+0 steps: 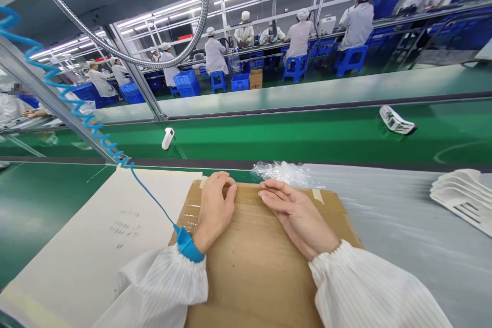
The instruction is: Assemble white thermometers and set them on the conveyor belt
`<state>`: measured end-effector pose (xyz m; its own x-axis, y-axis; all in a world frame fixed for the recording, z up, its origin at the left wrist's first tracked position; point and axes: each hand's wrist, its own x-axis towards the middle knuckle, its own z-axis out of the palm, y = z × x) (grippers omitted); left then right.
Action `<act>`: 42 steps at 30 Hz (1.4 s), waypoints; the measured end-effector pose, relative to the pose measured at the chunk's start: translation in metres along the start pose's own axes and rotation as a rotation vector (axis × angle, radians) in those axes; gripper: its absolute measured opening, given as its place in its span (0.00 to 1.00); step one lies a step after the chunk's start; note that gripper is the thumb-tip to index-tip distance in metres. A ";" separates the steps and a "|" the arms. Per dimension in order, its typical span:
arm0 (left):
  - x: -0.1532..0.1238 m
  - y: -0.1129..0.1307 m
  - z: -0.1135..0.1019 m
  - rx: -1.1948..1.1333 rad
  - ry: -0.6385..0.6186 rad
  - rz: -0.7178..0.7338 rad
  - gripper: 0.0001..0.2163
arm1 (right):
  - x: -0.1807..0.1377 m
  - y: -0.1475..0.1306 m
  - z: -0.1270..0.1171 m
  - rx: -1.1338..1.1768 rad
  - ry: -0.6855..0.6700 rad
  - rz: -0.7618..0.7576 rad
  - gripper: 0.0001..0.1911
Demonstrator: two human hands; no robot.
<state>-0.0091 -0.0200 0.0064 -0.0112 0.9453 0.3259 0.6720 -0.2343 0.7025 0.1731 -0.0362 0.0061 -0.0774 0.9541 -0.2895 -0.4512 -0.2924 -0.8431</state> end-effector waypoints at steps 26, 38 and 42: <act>0.000 -0.001 0.001 -0.002 0.005 0.004 0.06 | -0.002 -0.001 0.001 -0.006 -0.013 0.006 0.17; 0.001 -0.002 0.002 -0.006 0.011 0.016 0.06 | -0.003 -0.002 0.001 -0.018 -0.007 0.005 0.18; 0.000 -0.001 0.001 -0.006 0.007 0.012 0.06 | -0.003 -0.002 0.002 -0.024 -0.005 0.009 0.17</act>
<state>-0.0091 -0.0190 0.0049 -0.0085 0.9407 0.3391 0.6674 -0.2472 0.7024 0.1729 -0.0382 0.0097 -0.0862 0.9516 -0.2950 -0.4293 -0.3027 -0.8509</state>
